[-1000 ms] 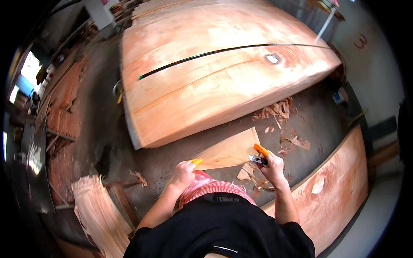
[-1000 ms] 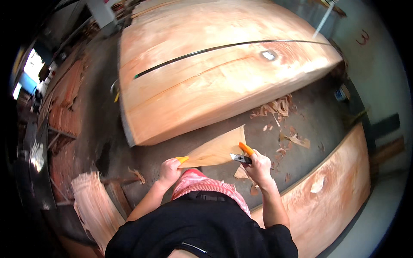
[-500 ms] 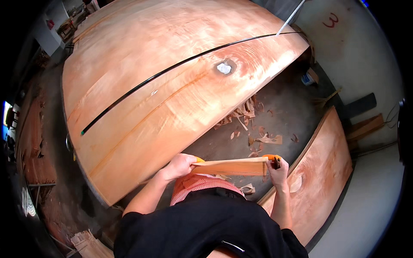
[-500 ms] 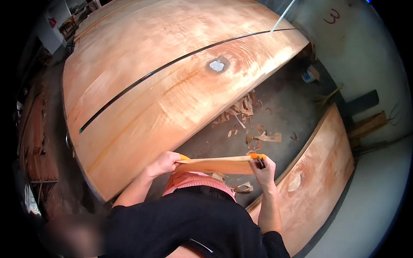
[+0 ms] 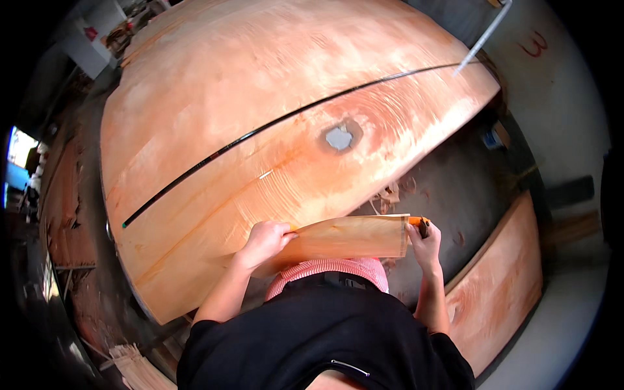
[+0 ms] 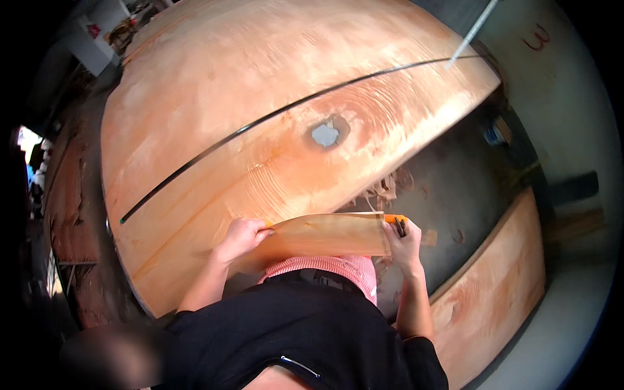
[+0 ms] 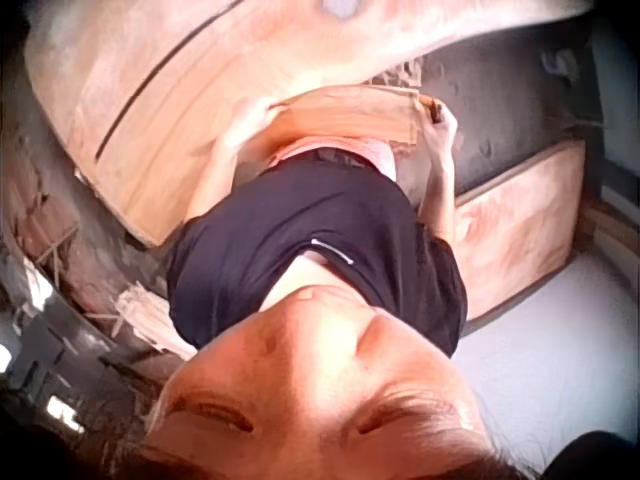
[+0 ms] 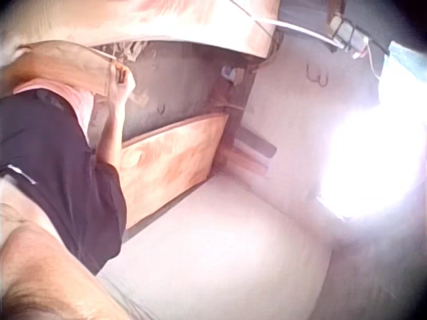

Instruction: The person uses a template and a utility knife to cut shapes from thin wood veneer sheets on a large workbench. They repeatedly position the template, trace the outline, and cut along the lines, then remove the cut pieces and apply a liquid finish with a brush to the veneer surface.

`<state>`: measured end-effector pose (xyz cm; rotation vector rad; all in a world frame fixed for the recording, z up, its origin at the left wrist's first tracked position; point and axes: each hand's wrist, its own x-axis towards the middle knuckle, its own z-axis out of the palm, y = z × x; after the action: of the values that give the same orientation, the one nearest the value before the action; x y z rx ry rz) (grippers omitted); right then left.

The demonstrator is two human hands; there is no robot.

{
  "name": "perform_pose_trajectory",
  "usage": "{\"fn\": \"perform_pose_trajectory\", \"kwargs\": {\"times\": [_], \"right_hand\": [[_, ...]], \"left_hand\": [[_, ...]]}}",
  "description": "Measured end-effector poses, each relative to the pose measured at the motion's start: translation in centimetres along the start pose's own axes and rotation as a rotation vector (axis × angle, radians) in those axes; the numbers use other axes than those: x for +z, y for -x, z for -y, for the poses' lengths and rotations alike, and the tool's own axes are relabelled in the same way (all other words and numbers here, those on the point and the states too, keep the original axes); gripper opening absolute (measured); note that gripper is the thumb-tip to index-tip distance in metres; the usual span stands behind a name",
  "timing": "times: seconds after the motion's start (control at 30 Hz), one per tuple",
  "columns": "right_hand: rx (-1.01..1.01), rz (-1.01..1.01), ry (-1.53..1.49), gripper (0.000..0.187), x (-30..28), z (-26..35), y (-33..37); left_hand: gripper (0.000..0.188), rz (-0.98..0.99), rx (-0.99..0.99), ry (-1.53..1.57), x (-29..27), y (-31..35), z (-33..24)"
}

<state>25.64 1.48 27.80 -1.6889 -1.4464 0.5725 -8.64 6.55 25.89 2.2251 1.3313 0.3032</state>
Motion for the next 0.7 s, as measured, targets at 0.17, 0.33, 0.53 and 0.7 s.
{"fn": "perform_pose_trajectory", "kwargs": {"times": [0.17,0.33,0.53,0.7], "right_hand": [[-0.103,0.153,-0.114,0.009,0.4,-3.4,-10.8],[-0.151,0.346,-0.118,0.012,-0.9,-7.6,-18.3],[-0.028,0.528,-0.267,0.012,0.1,-10.2,-22.0],[0.072,0.629,-0.288,0.014,1.0,-9.4,-23.4]], "left_hand": [[0.016,-0.187,-0.193,-0.069,1.1,-4.3,-1.9],[0.012,-0.236,-0.339,-0.199,1.4,-8.8,-5.4],[0.014,-0.338,-0.502,-0.198,2.5,-9.8,-8.1],[0.015,-0.312,-0.511,-0.186,1.9,-10.3,-7.5]]}}
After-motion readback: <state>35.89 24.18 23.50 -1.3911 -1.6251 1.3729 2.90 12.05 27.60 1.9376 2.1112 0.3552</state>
